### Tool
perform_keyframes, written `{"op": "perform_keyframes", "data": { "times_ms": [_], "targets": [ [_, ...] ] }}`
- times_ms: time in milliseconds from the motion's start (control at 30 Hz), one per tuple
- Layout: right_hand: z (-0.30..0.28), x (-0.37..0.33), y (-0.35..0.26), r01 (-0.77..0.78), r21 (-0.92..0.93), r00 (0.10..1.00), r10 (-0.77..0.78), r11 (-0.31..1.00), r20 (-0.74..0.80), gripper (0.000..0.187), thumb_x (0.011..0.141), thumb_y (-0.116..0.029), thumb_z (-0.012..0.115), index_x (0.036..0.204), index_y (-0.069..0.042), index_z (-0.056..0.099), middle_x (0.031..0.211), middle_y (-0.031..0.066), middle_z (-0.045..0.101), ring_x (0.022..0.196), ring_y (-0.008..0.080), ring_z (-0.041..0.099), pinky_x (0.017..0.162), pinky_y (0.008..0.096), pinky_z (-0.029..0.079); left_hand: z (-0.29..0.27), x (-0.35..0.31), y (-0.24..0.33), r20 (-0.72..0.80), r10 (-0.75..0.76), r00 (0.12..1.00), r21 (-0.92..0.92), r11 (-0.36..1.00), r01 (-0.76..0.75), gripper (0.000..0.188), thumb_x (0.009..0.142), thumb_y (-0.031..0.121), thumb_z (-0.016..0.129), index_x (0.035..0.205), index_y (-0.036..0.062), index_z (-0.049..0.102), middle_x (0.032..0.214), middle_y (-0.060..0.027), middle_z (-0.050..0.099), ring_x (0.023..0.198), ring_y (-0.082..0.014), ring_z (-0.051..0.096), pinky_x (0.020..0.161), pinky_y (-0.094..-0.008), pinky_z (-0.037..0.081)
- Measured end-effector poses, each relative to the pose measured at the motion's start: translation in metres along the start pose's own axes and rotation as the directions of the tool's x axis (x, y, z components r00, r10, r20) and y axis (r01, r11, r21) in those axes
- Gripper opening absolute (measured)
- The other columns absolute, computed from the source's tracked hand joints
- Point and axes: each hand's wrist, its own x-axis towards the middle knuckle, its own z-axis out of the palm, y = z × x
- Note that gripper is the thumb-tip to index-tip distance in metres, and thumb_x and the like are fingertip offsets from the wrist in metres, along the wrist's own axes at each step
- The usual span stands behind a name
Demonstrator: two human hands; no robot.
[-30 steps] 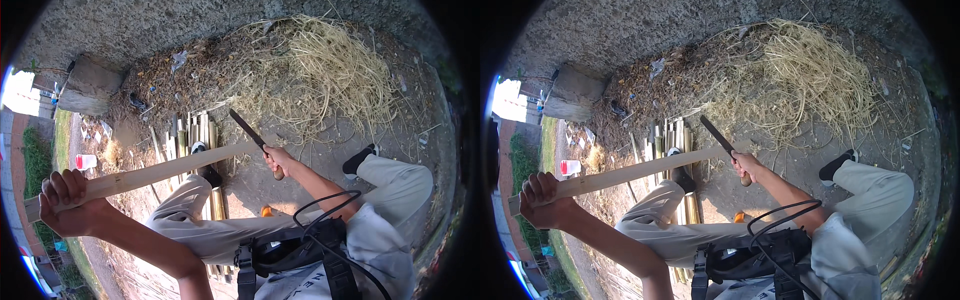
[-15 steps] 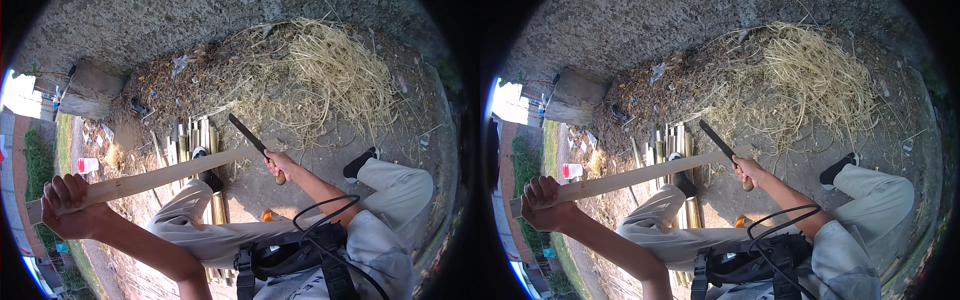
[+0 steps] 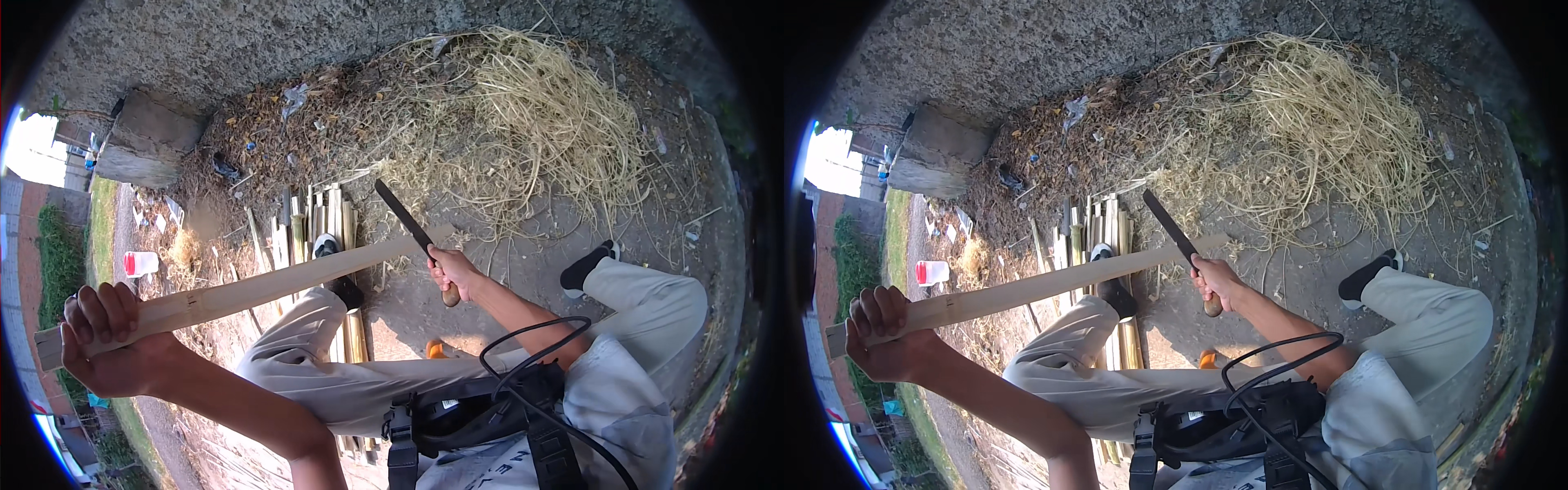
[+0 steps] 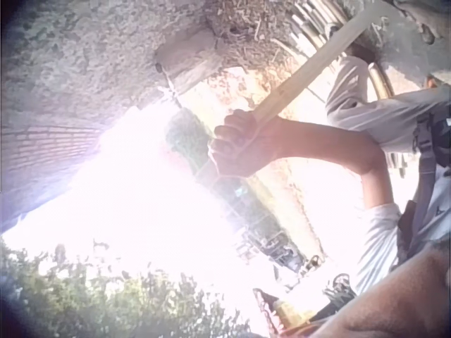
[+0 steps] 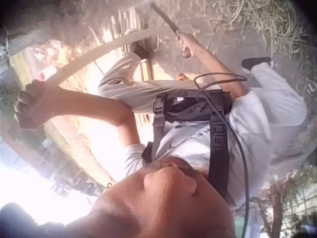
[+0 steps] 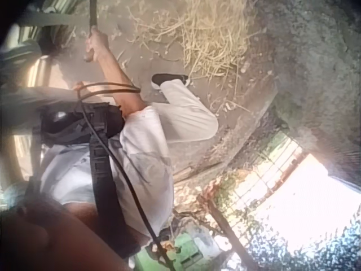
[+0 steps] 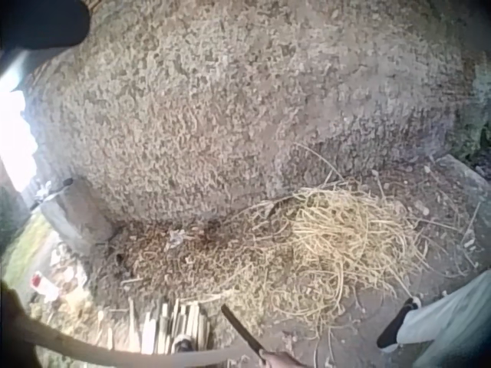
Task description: The person shaves a piece of bamboo by hand using a blade, removing thin strips from the surface and then picking up a different piece of bamboo from the ground to continue.
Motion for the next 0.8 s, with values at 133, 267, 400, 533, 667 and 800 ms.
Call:
{"op": "perform_keyframes", "data": {
  "times_ms": [133,267,400,533,667,800],
  "targets": [
    [0.010,0.006,0.002,0.015,0.051,0.990,-0.008,0.999,-0.139,0.033,0.096,-0.037,0.043,0.075,-0.011,0.044,0.053,-0.0077,0.036,0.040,0.0033,0.031,0.038,0.0217,0.028,-0.002,-0.001,0.000,0.001,0.001,1.000,0.000,1.000,-0.001,0.024,0.084,0.018,0.047,0.065,0.0124,0.033,0.053,-0.0005,0.029,0.040,-0.0084,0.025,0.038,-0.0222,0.022],
    [-0.003,0.003,-0.002,0.024,-0.054,0.999,-0.023,0.998,0.023,0.034,0.095,-0.038,0.046,0.074,-0.011,0.044,0.054,-0.0077,0.036,0.040,0.0026,0.030,0.039,0.0210,0.028,0.003,-0.004,0.002,0.008,-0.010,1.000,-0.023,1.000,0.011,0.024,0.083,0.017,0.048,0.065,0.0124,0.033,0.054,0.0000,0.029,0.040,-0.0083,0.025,0.038,-0.0226,0.021],
    [0.015,-0.001,0.003,0.006,0.009,0.998,-0.005,1.000,-0.061,0.033,0.095,-0.037,0.046,0.074,-0.011,0.044,0.053,-0.0079,0.036,0.039,0.0027,0.029,0.038,0.0207,0.028,-0.001,0.000,0.000,0.037,-0.030,0.999,-0.035,0.999,0.031,0.024,0.083,0.018,0.047,0.065,0.0125,0.033,0.054,0.0001,0.028,0.040,-0.0083,0.025,0.038,-0.0227,0.021],
    [0.008,-0.007,0.007,0.002,0.016,1.000,-0.002,1.000,-0.004,0.034,0.096,-0.038,0.046,0.074,-0.011,0.044,0.053,-0.0071,0.036,0.040,0.0042,0.031,0.039,0.0217,0.029,0.003,0.001,0.001,0.000,-0.005,1.000,-0.031,0.999,0.005,0.024,0.083,0.017,0.047,0.065,0.0124,0.033,0.054,-0.0005,0.029,0.041,-0.0082,0.025,0.038,-0.0227,0.021],
    [0.015,-0.007,0.015,0.007,0.067,0.999,-0.004,0.998,-0.036,0.034,0.095,-0.039,0.047,0.074,-0.012,0.044,0.053,-0.0075,0.036,0.039,0.0035,0.030,0.038,0.0214,0.029,-0.001,0.000,0.001,-0.020,0.009,1.000,-0.006,1.000,-0.009,0.024,0.083,0.017,0.047,0.065,0.0125,0.033,0.054,-0.0009,0.029,0.041,-0.0082,0.025,0.038,-0.0225,0.021],
    [0.002,0.002,0.011,-0.014,0.109,1.000,0.015,0.994,-0.015,0.033,0.095,-0.037,0.047,0.074,-0.012,0.044,0.053,-0.0069,0.036,0.040,0.0042,0.031,0.039,0.0214,0.029,0.005,0.001,-0.003,-0.029,0.018,0.999,0.001,1.000,-0.018,0.024,0.083,0.018,0.047,0.065,0.0124,0.033,0.054,-0.0009,0.029,0.041,-0.0084,0.025,0.038,-0.0224,0.020]
  ]
}}
